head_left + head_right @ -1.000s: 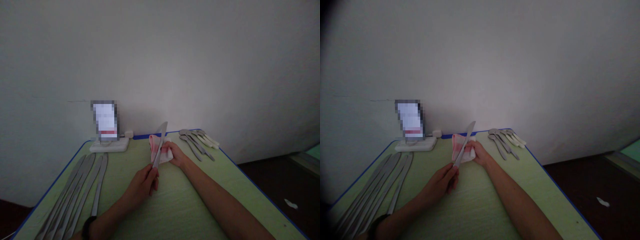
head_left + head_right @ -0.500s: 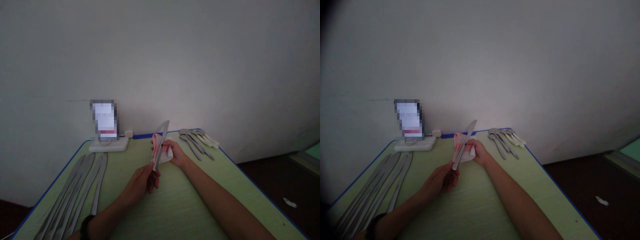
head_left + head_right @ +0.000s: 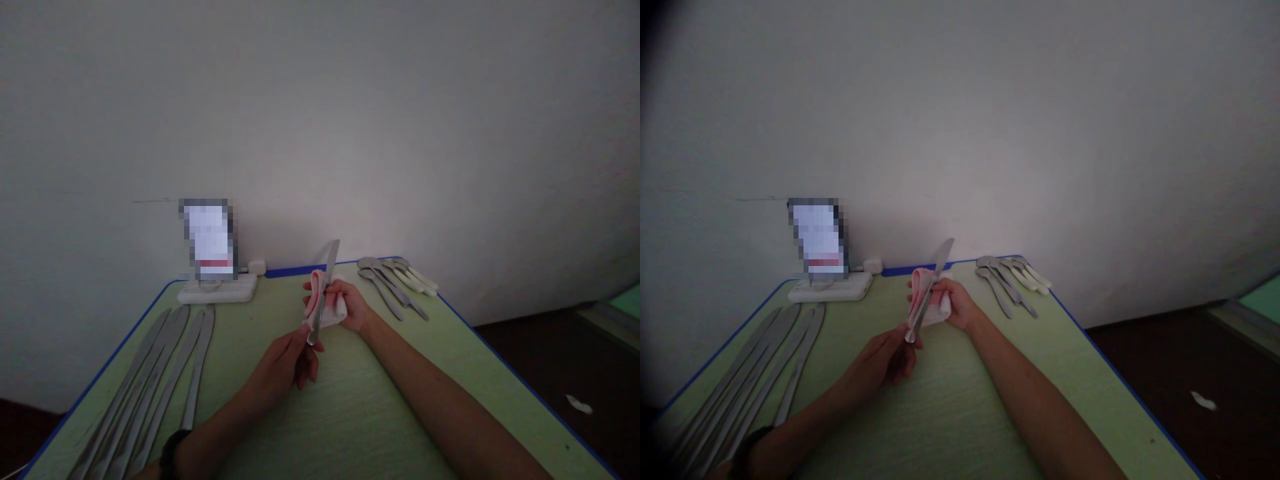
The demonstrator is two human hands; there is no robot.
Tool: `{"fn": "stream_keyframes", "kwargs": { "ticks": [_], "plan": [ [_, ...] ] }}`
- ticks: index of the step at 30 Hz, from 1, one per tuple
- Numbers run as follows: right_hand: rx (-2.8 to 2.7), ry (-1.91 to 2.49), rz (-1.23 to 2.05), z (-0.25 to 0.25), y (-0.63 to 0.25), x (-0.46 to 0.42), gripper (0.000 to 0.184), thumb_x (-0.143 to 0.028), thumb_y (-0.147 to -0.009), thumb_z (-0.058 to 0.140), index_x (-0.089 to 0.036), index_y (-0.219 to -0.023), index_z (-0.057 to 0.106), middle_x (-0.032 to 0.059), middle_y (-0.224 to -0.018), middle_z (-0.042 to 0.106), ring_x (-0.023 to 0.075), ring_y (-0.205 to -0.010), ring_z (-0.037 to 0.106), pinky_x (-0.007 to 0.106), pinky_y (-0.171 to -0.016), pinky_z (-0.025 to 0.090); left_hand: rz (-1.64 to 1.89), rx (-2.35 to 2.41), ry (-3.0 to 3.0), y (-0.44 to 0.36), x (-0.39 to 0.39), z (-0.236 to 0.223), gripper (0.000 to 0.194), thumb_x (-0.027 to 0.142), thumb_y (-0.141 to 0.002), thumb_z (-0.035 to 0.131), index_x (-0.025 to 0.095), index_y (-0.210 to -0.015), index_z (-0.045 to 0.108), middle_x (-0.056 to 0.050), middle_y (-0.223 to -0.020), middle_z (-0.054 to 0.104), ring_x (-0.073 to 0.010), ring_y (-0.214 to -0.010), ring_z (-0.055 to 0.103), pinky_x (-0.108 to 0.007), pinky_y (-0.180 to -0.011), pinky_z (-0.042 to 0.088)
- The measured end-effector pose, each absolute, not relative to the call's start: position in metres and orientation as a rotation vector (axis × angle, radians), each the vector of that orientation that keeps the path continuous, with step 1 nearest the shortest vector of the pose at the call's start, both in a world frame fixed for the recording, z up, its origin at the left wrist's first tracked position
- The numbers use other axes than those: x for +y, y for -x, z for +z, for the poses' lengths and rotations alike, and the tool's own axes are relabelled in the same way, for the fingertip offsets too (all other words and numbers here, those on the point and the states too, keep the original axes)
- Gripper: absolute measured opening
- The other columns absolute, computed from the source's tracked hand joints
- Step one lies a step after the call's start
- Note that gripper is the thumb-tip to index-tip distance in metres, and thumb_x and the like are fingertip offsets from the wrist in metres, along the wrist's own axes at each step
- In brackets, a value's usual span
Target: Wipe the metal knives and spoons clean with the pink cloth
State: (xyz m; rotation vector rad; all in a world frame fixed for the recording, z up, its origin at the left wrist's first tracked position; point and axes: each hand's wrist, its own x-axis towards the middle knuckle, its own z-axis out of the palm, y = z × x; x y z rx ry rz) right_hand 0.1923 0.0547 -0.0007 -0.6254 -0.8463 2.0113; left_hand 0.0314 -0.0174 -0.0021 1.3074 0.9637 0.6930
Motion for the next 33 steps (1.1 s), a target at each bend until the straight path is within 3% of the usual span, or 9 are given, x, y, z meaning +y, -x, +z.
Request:
{"fn": "stream_keyframes", "kwargs": {
  "ticks": [15,22,28,33],
  "plan": [
    [-0.783,0.654,2.033,0.002,-0.189,0.053,0.034,-0.019,-0.063,0.039,-0.010,-0.088,0.061,0.0075,-0.070,0.068,0.0198,-0.066,0.064,0.035,-0.072,0.049,0.718,0.993,-1.441,-0.030,-0.019,0.003,0.042,0.059,-0.081,0.040,0.019,-0.067,0.042,0.007,-0.050,0.046,-0.0072,-0.039,0.039,-0.020,-0.041,0.029],
    [-0.805,0.668,2.024,-0.004,-0.188,0.055,0.030,-0.019,-0.066,0.043,-0.009,-0.088,0.061,0.0100,-0.080,0.070,0.0206,-0.077,0.065,0.037,-0.080,0.048,0.665,1.095,-1.554,-0.029,-0.019,0.001,0.044,0.057,-0.084,0.034,0.020,-0.062,0.041,0.009,-0.039,0.041,-0.0078,-0.033,0.034,-0.020,-0.039,0.026],
    [-0.907,0.758,1.900,-0.016,-0.188,0.057,0.021,-0.015,-0.066,0.060,-0.010,-0.087,0.063,0.0061,-0.075,0.070,0.0145,-0.064,0.063,0.029,-0.069,0.049,0.641,1.115,-1.559,-0.031,-0.018,-0.002,0.037,0.051,-0.084,0.038,0.020,-0.064,0.043,0.009,-0.037,0.042,-0.0081,-0.033,0.036,-0.020,-0.039,0.028],
    [-0.920,0.787,1.844,-0.018,-0.186,0.057,0.020,-0.022,-0.063,0.072,-0.010,-0.077,0.064,0.0036,-0.067,0.068,0.0118,-0.058,0.061,0.024,-0.061,0.048,0.639,1.057,-1.547,-0.031,-0.018,-0.006,0.033,0.049,-0.085,0.038,0.019,-0.073,0.047,0.009,-0.041,0.045,-0.0081,-0.034,0.037,-0.019,-0.038,0.028]
  ]
}}
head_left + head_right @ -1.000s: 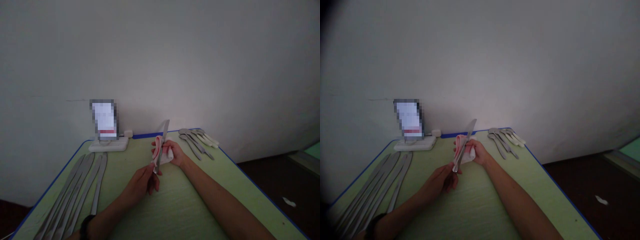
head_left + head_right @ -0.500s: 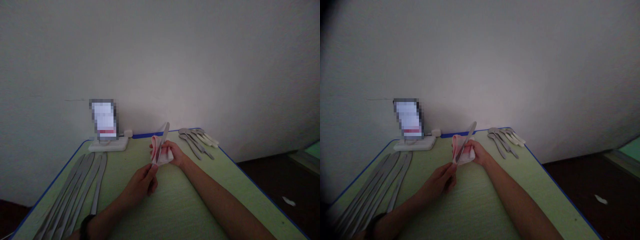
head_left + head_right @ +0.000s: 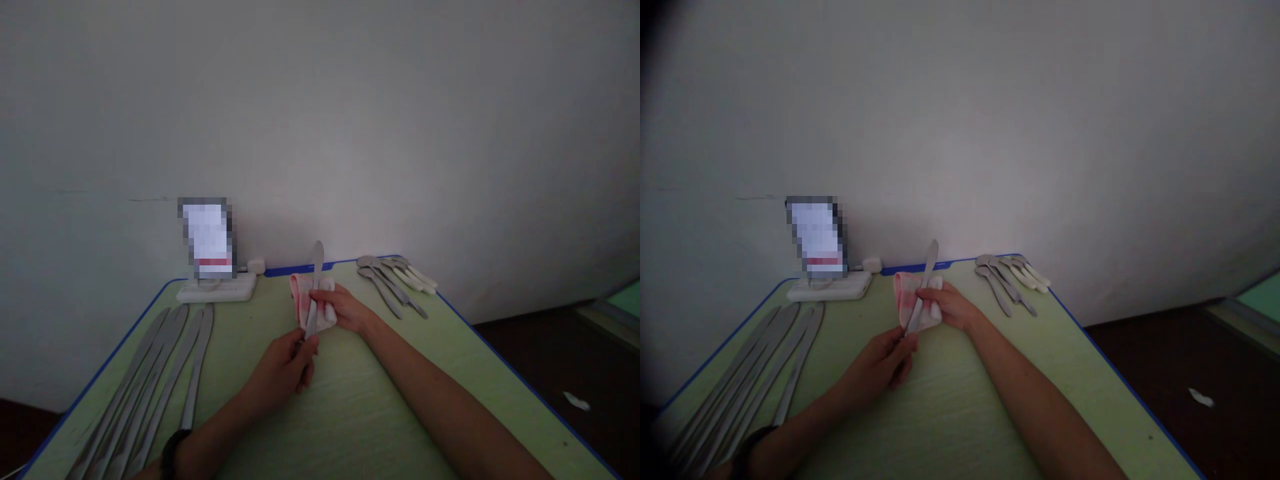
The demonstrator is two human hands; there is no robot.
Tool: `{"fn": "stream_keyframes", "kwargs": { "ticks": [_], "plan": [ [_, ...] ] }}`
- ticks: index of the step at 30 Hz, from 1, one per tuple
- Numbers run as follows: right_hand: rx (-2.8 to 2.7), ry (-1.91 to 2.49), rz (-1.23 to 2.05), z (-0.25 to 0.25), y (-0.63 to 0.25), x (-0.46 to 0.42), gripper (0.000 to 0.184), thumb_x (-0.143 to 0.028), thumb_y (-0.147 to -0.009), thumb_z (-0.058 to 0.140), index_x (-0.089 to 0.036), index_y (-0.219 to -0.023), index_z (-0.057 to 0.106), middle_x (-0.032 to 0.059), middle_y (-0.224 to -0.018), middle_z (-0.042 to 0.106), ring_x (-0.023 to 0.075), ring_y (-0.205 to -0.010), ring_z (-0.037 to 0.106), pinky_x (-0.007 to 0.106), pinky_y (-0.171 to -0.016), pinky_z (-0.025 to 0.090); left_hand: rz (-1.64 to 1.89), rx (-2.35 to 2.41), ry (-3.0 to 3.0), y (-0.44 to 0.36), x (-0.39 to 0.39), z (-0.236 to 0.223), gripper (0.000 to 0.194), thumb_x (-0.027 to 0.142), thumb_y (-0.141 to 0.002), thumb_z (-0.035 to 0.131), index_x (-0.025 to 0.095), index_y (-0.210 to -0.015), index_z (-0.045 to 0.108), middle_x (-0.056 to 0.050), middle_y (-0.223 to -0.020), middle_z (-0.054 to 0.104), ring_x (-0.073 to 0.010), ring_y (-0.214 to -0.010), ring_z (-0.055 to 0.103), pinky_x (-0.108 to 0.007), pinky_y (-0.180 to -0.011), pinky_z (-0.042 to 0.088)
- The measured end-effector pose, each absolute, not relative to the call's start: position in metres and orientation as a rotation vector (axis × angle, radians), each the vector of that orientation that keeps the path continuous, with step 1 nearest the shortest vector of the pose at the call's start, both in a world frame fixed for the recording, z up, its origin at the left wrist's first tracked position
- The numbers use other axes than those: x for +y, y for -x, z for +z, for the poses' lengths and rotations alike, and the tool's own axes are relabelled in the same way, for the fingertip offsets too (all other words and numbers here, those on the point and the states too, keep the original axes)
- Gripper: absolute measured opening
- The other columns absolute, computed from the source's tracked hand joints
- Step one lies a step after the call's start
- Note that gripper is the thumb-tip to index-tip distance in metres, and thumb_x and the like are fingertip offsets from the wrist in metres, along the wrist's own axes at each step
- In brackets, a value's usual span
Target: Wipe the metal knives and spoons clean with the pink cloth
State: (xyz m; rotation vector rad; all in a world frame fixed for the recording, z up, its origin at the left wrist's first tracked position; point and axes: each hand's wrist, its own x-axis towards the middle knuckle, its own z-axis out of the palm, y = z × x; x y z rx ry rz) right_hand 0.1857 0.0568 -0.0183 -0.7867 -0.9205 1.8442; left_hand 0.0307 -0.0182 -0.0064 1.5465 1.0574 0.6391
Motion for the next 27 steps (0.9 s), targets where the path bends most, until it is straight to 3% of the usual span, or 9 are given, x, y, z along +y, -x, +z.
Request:
{"fn": "stream_keyframes", "kwargs": {
  "ticks": [12,18,27],
  "plan": [
    [-0.943,0.730,1.831,-0.010,-0.183,0.052,0.030,-0.031,-0.057,0.079,-0.011,-0.074,0.064,0.0021,-0.064,0.067,0.0116,-0.055,0.061,0.024,-0.056,0.049,0.697,1.137,-1.546,-0.031,-0.019,-0.007,0.030,0.045,-0.086,0.035,0.019,-0.080,0.048,0.010,-0.041,0.044,-0.0084,-0.031,0.039,-0.017,-0.033,0.030],
    [-1.035,0.729,1.901,-0.008,-0.188,0.050,0.030,-0.030,-0.056,0.079,-0.010,-0.073,0.065,0.0035,-0.065,0.069,0.0118,-0.056,0.062,0.023,-0.057,0.049,0.658,1.213,-1.475,-0.030,-0.016,-0.010,0.039,0.051,-0.083,0.038,0.017,-0.088,0.054,0.009,-0.040,0.044,-0.0096,-0.030,0.039,-0.018,-0.030,0.027],
    [-1.000,0.741,1.885,-0.010,-0.187,0.051,0.030,-0.029,-0.056,0.080,-0.010,-0.074,0.064,0.0028,-0.066,0.068,0.0119,-0.058,0.062,0.025,-0.060,0.049,0.678,1.165,-1.393,-0.032,-0.018,-0.007,0.052,0.064,-0.078,0.036,0.015,-0.085,0.054,0.008,-0.040,0.046,-0.0100,-0.031,0.041,-0.019,-0.031,0.029]
  ]
}}
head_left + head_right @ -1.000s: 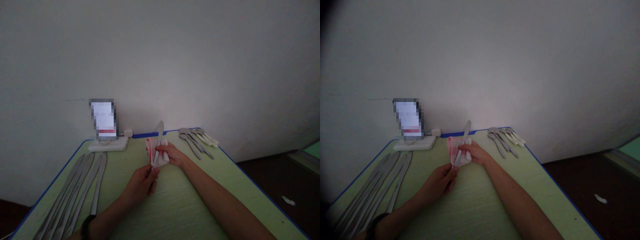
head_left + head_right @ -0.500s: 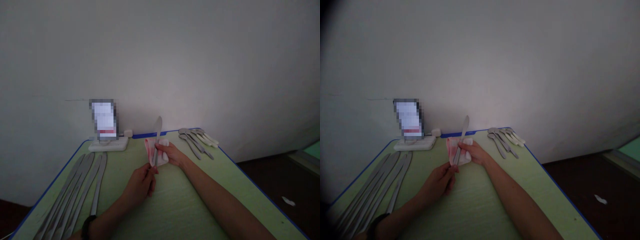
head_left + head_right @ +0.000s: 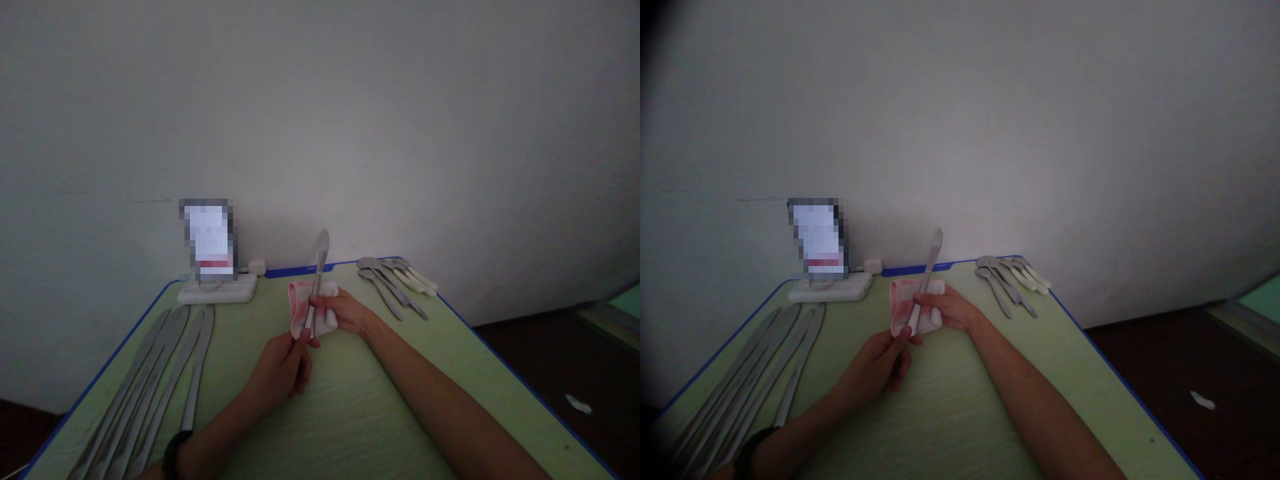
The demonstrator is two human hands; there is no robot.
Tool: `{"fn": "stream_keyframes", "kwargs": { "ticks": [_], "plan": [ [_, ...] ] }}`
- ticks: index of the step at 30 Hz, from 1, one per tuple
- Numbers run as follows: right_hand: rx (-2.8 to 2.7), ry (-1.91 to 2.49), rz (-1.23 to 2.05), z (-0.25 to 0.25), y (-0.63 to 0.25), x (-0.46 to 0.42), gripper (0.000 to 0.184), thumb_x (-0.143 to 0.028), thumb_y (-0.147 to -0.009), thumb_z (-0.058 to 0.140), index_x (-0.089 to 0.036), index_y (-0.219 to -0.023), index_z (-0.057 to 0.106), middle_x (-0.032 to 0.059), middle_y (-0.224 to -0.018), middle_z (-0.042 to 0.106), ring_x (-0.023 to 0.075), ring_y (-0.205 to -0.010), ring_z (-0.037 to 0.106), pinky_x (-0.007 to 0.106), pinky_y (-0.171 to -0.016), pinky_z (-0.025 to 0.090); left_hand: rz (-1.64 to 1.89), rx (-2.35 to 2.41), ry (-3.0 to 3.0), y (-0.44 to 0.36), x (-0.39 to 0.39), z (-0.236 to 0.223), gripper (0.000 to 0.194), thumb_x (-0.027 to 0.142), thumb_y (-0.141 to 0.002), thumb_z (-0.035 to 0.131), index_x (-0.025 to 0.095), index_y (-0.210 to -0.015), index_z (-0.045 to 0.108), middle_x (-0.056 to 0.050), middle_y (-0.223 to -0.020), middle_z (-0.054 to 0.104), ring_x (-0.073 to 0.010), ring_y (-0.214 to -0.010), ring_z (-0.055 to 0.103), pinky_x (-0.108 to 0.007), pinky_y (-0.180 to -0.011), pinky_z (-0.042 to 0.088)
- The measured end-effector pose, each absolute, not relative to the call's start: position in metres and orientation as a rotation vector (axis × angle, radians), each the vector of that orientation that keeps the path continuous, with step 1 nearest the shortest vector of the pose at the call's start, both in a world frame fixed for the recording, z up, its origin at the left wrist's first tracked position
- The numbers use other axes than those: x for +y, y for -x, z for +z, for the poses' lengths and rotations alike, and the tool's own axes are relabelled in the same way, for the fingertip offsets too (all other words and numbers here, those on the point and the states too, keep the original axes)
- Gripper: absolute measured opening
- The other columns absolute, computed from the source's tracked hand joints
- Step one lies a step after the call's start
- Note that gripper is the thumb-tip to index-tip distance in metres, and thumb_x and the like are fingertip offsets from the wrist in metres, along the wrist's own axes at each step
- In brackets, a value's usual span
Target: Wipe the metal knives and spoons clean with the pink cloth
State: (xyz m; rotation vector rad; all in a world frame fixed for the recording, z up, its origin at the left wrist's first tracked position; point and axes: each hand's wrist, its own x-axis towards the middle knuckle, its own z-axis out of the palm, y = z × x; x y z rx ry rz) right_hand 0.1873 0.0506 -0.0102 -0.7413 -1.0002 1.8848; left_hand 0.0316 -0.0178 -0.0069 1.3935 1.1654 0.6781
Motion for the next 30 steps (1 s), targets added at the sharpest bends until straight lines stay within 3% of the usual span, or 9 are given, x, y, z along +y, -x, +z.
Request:
{"fn": "stream_keyframes", "kwargs": {
  "ticks": [10,16,24,30],
  "plan": [
    [-1.023,0.720,1.897,-0.0132,-0.1867,0.0534,0.031,-0.029,-0.058,0.078,-0.010,-0.077,0.065,0.0036,-0.064,0.068,0.0131,-0.059,0.063,0.025,-0.061,0.049,0.731,1.090,-1.236,-0.0301,-0.0179,-0.0017,0.060,0.069,-0.076,0.033,0.013,-0.077,0.056,0.004,-0.040,0.048,-0.0099,-0.030,0.042,-0.019,-0.031,0.028],
    [-1.013,0.713,1.908,-0.0127,-0.1874,0.0524,0.029,-0.027,-0.057,0.079,-0.010,-0.076,0.064,0.0030,-0.067,0.069,0.0119,-0.058,0.062,0.025,-0.059,0.049,0.699,1.100,-1.270,-0.0290,-0.0160,-0.0021,0.058,0.067,-0.076,0.034,0.016,-0.056,0.051,0.003,-0.037,0.046,-0.0087,-0.029,0.040,-0.020,-0.032,0.027],
    [-1.029,0.714,1.908,-0.0111,-0.1867,0.0519,0.029,-0.029,-0.058,0.078,-0.010,-0.075,0.064,0.0027,-0.066,0.068,0.0114,-0.056,0.061,0.023,-0.055,0.049,0.677,1.104,-1.395,-0.0306,-0.0165,-0.0053,0.046,0.056,-0.080,0.038,0.014,-0.087,0.056,0.006,-0.042,0.049,-0.0098,-0.032,0.040,-0.019,-0.032,0.027],
    [-1.058,0.693,1.911,-0.0095,-0.1860,0.0514,0.029,-0.030,-0.059,0.078,-0.011,-0.073,0.063,0.0025,-0.065,0.067,0.0117,-0.055,0.061,0.023,-0.054,0.049,0.664,1.074,-1.471,-0.0297,-0.0164,-0.0087,0.043,0.053,-0.084,0.035,0.016,-0.091,0.054,0.008,-0.045,0.047,-0.0095,-0.034,0.040,-0.020,-0.035,0.028]
  ]
}}
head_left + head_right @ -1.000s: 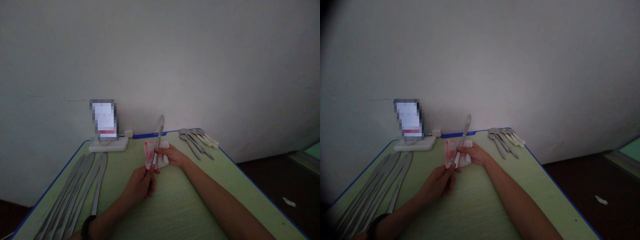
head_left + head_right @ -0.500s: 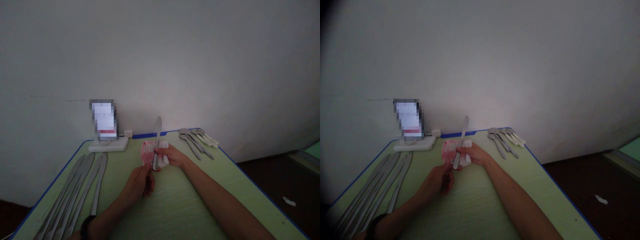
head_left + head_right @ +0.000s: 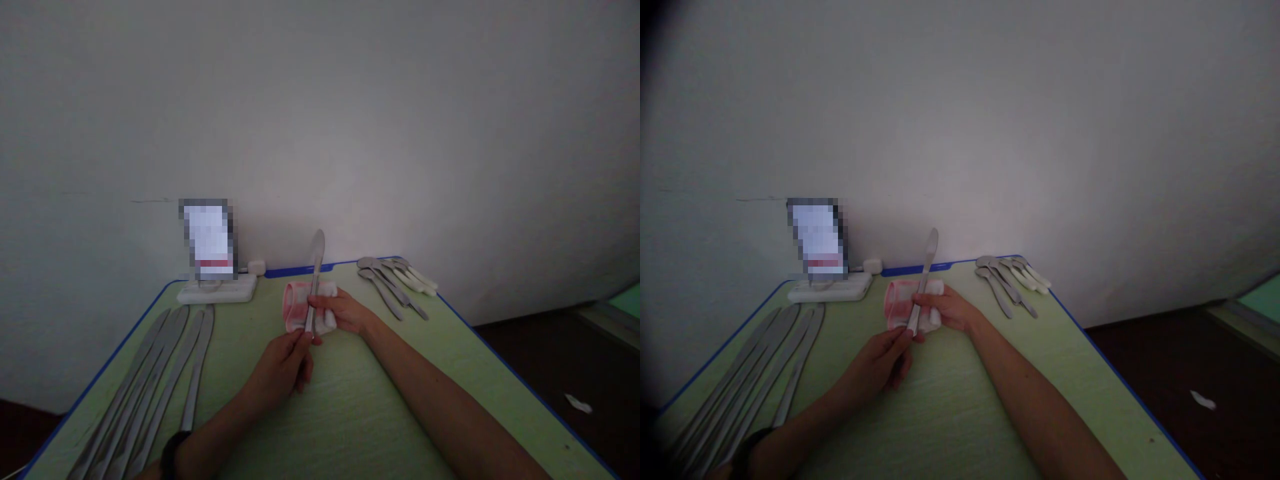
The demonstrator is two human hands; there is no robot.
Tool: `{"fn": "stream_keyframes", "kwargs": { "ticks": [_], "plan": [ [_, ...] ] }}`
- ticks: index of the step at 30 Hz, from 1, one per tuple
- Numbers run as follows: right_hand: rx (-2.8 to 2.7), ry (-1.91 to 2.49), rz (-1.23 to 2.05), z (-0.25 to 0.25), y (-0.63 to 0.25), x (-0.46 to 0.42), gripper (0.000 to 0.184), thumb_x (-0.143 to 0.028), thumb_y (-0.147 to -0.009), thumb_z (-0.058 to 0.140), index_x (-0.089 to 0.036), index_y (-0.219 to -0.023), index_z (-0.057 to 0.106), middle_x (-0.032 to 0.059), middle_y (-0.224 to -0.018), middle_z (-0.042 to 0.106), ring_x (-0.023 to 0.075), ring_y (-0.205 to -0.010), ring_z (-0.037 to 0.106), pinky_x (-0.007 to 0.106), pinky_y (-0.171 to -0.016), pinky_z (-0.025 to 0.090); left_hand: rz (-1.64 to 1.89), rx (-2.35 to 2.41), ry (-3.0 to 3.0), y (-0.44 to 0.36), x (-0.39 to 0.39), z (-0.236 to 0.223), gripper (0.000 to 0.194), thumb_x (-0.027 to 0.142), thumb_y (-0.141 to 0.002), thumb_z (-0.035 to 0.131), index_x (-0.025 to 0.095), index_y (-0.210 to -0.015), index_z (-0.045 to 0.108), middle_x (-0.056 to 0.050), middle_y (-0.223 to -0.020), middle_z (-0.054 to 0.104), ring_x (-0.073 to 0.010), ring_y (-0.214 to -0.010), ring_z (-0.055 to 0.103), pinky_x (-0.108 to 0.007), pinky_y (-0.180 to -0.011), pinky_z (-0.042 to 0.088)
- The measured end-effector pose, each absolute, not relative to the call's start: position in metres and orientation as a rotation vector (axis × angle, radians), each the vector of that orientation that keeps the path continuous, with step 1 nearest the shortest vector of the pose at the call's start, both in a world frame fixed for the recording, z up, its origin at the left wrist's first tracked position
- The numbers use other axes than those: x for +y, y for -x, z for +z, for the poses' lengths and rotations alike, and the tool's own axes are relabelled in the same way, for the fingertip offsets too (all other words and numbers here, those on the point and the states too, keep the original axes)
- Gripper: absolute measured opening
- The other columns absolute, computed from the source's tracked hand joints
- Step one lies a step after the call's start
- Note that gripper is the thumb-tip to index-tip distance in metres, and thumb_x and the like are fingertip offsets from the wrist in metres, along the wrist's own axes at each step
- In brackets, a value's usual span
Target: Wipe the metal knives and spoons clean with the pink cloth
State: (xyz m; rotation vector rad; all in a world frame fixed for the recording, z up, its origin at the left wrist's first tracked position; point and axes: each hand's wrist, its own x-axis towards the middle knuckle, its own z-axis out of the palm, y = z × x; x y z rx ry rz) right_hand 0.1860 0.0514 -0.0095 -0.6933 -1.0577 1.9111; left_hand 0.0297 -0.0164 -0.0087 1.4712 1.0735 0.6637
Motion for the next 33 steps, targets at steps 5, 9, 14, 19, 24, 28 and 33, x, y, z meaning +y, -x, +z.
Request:
{"fn": "stream_keyframes", "kwargs": {
  "ticks": [5,9,14,19,24,28,33],
  "plan": [
    [-1.064,0.717,1.913,-0.0102,-0.1870,0.0513,0.029,-0.030,-0.059,0.077,-0.010,-0.073,0.063,0.0034,-0.065,0.068,0.0124,-0.056,0.061,0.024,-0.055,0.049,0.673,1.058,-1.456,-0.0291,-0.0164,-0.0120,0.038,0.051,-0.085,0.035,0.017,-0.086,0.053,0.007,-0.047,0.048,-0.0089,-0.035,0.040,-0.019,-0.035,0.028],
    [-1.053,0.723,1.928,-0.0108,-0.1873,0.0513,0.029,-0.030,-0.058,0.077,-0.010,-0.074,0.063,0.0036,-0.065,0.068,0.0127,-0.057,0.062,0.024,-0.055,0.048,0.665,1.045,-1.438,-0.0291,-0.0164,-0.0120,0.037,0.051,-0.084,0.036,0.017,-0.085,0.053,0.007,-0.047,0.047,-0.0086,-0.035,0.040,-0.019,-0.035,0.028],
    [-1.046,0.726,1.935,-0.0104,-0.1871,0.0513,0.030,-0.029,-0.057,0.078,-0.010,-0.075,0.064,0.0035,-0.066,0.068,0.0131,-0.056,0.062,0.025,-0.055,0.049,0.644,1.057,-1.472,-0.0297,-0.0164,-0.0098,0.038,0.050,-0.084,0.035,0.017,-0.084,0.054,0.008,-0.045,0.046,-0.0088,-0.035,0.038,-0.020,-0.036,0.028],
    [-1.059,0.731,1.923,-0.0089,-0.1867,0.0504,0.030,-0.030,-0.056,0.078,-0.010,-0.073,0.064,0.0036,-0.065,0.068,0.0127,-0.054,0.061,0.024,-0.053,0.048,0.649,1.049,-1.453,-0.0307,-0.0163,-0.0100,0.040,0.053,-0.082,0.036,0.016,-0.083,0.053,0.007,-0.046,0.046,-0.0088,-0.035,0.039,-0.020,-0.037,0.028],
    [-1.060,0.746,1.923,-0.0111,-0.1872,0.0513,0.031,-0.030,-0.057,0.078,-0.010,-0.077,0.065,0.0041,-0.065,0.068,0.0133,-0.057,0.062,0.025,-0.056,0.049,0.648,1.047,-1.448,-0.0309,-0.0170,-0.0085,0.039,0.053,-0.082,0.037,0.017,-0.083,0.053,0.007,-0.047,0.046,-0.0085,-0.036,0.038,-0.020,-0.036,0.027],
    [-1.039,0.753,1.934,-0.0121,-0.1872,0.0518,0.030,-0.029,-0.057,0.078,-0.011,-0.076,0.064,0.0033,-0.066,0.068,0.0136,-0.057,0.062,0.026,-0.056,0.049,0.653,1.046,-1.450,-0.0309,-0.0172,-0.0097,0.037,0.051,-0.084,0.036,0.018,-0.082,0.052,0.008,-0.046,0.046,-0.0089,-0.035,0.037,-0.020,-0.036,0.027],
    [-1.031,0.767,1.909,-0.0098,-0.1863,0.0502,0.029,-0.028,-0.056,0.078,-0.010,-0.075,0.064,0.0031,-0.066,0.068,0.0124,-0.057,0.061,0.025,-0.057,0.049,0.643,1.046,-1.457,-0.0305,-0.0164,-0.0117,0.037,0.049,-0.085,0.036,0.017,-0.083,0.053,0.007,-0.046,0.047,-0.0089,-0.036,0.039,-0.020,-0.038,0.028]
  ]
}}
